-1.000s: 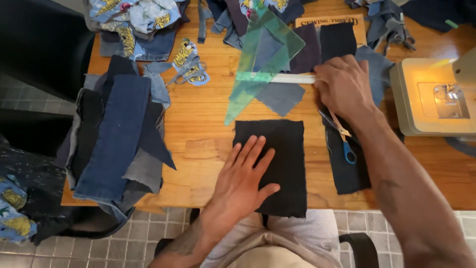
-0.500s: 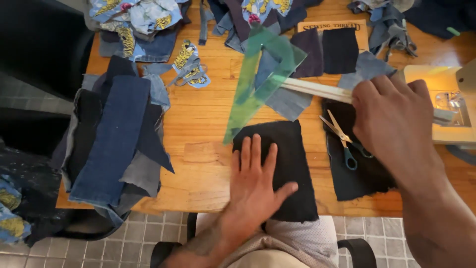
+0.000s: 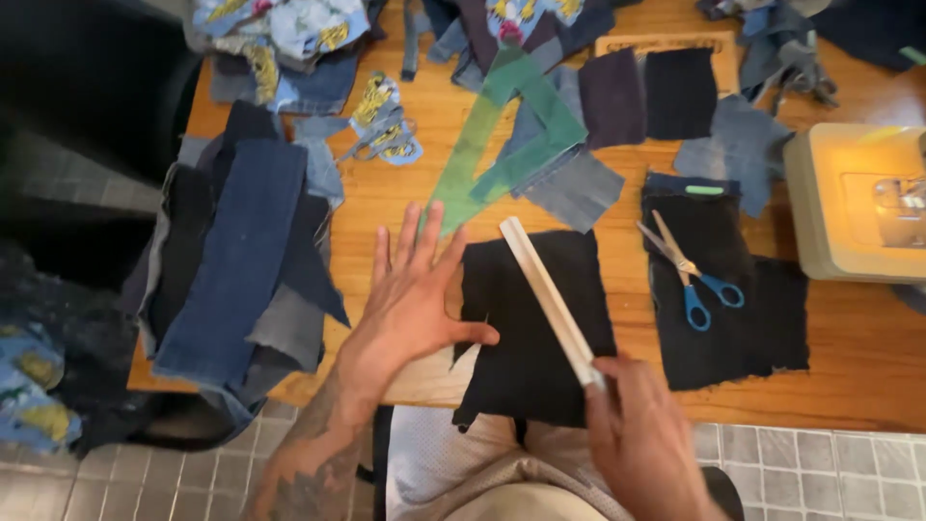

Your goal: The person uses scissors to cut a piece of black fabric on a wooden table. They then use a ruler and a green marker to draw lines on the fabric, followed by a triangular ruler to mark additional lines.

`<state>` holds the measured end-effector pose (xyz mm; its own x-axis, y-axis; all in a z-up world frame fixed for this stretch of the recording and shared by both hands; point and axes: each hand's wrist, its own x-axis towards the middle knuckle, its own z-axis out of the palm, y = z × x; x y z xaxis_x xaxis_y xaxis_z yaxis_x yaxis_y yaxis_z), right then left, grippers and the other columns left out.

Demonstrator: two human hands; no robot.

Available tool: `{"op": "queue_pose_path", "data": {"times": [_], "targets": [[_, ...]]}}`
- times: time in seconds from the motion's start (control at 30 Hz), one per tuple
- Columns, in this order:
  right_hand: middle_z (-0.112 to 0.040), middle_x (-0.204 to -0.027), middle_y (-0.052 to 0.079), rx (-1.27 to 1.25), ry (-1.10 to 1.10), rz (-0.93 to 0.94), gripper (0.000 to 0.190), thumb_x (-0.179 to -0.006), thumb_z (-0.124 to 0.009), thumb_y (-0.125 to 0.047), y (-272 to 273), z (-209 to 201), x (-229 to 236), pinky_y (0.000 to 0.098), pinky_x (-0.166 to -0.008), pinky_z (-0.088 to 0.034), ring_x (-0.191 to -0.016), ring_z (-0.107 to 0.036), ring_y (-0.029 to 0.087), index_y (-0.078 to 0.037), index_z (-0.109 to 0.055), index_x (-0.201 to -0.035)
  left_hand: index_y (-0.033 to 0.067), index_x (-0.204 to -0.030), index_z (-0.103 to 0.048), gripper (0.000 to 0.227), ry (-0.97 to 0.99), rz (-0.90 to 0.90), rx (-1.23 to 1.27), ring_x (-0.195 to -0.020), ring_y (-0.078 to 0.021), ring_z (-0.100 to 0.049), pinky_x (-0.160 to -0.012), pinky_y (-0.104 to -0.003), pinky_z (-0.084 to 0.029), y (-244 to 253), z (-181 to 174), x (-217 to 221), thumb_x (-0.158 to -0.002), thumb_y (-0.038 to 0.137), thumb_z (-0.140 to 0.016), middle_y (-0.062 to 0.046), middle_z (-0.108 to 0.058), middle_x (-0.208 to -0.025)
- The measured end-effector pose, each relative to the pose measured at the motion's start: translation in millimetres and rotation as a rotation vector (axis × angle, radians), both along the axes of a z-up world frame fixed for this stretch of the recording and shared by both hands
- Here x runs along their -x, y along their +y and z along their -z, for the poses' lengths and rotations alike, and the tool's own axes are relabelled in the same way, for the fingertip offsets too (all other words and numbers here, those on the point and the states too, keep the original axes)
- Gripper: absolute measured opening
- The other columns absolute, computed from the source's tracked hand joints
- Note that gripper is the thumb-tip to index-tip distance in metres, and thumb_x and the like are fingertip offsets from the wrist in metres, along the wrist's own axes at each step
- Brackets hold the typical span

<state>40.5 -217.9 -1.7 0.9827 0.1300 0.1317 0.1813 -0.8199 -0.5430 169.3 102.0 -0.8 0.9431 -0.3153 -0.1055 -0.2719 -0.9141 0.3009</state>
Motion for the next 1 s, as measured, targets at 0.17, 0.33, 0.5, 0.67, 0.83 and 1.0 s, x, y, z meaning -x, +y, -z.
{"op": "queue_pose_path", "data": {"times": [0.17, 0.33, 0.5, 0.67, 0.83, 1.0], "targets": [[-0.082, -0.117, 0.005, -0.002, 0.333, 0.167, 0.027, -0.099, -0.071, -0.04, 43.6, 5.9, 12.4, 0.0638, -0.082, -0.059, -0.103, -0.08, 0.041, -0.029, -0.076, -0.123, 0.0068, -0.182, -0.037, 0.115, -0.235, 0.018, 0.152, -0.182, -0.0444, -0.007, -0.143, -0.069, -0.008, 24.4, 1.8, 6.5, -0.094, 0.052, -0.095, -0.02, -0.014, -0.196], [-0.071, -0.098, 0.007, 0.01, 0.12, 0.07, 0.012, -0.102, -0.072, -0.03, 83.8, 15.7, 21.9, 0.0629, -0.054, -0.055, -0.069, -0.075, 0.042, -0.022, -0.069, -0.111, 0.0018, -0.177, -0.044, 0.082, -0.135, 0.066, 0.362, -0.178, -0.0355, -0.029, -0.143, -0.061, -0.015, 23.8, -5.8, 26.3, -0.116, 0.056, -0.053, -0.019, -0.042, -0.188], [-0.067, -0.1, 0.007, -0.007, 0.137, 0.112, 0.012, -0.102, -0.07, -0.029, 104.1, 29.7, 25.0, 0.0632, -0.051, -0.054, -0.066, -0.071, 0.045, -0.02, -0.065, -0.109, 0.0004, -0.178, -0.042, 0.108, -0.196, 0.13, 0.242, -0.179, -0.0324, -0.026, -0.145, -0.062, -0.01, 19.8, 8.2, 33.0, -0.108, 0.082, -0.046, -0.018, -0.037, -0.19], [-0.068, -0.1, 0.004, -0.006, 0.214, 0.063, 0.021, -0.099, -0.073, -0.04, 109.0, 36.6, 26.4, 0.0627, -0.053, -0.055, -0.066, -0.073, 0.044, -0.022, -0.063, -0.104, 0.0196, -0.185, -0.034, 0.087, -0.2, 0.186, 0.141, -0.18, -0.0326, -0.025, -0.145, -0.059, -0.013, 25.1, 15.4, 29.7, -0.114, 0.058, -0.066, -0.015, -0.032, -0.194], [-0.066, -0.09, 0.002, -0.031, 0.112, -0.002, 0.019, -0.098, -0.075, -0.033, 111.6, 30.8, 23.0, 0.0545, -0.05, -0.052, -0.059, -0.07, 0.036, -0.021, -0.061, -0.097, 0.0161, -0.184, -0.034, 0.083, -0.208, 0.203, 0.149, -0.181, -0.0322, -0.023, -0.146, -0.058, -0.014, 28.9, 10.6, 31.3, -0.116, 0.055, -0.063, -0.015, -0.03, -0.194], [-0.066, -0.085, 0.003, -0.083, 0.004, -0.052, 0.017, -0.097, -0.079, -0.027, 113.9, 23.2, 17.4, 0.0515, -0.059, -0.055, -0.062, -0.069, 0.035, -0.019, -0.064, -0.094, 0.0213, -0.18, -0.045, 0.077, -0.234, 0.254, 0.11, -0.18, -0.0341, -0.026, -0.145, -0.058, -0.017, 33.8, 7.2, 28.5, -0.114, 0.054, -0.066, -0.017, -0.033, -0.192]]}}
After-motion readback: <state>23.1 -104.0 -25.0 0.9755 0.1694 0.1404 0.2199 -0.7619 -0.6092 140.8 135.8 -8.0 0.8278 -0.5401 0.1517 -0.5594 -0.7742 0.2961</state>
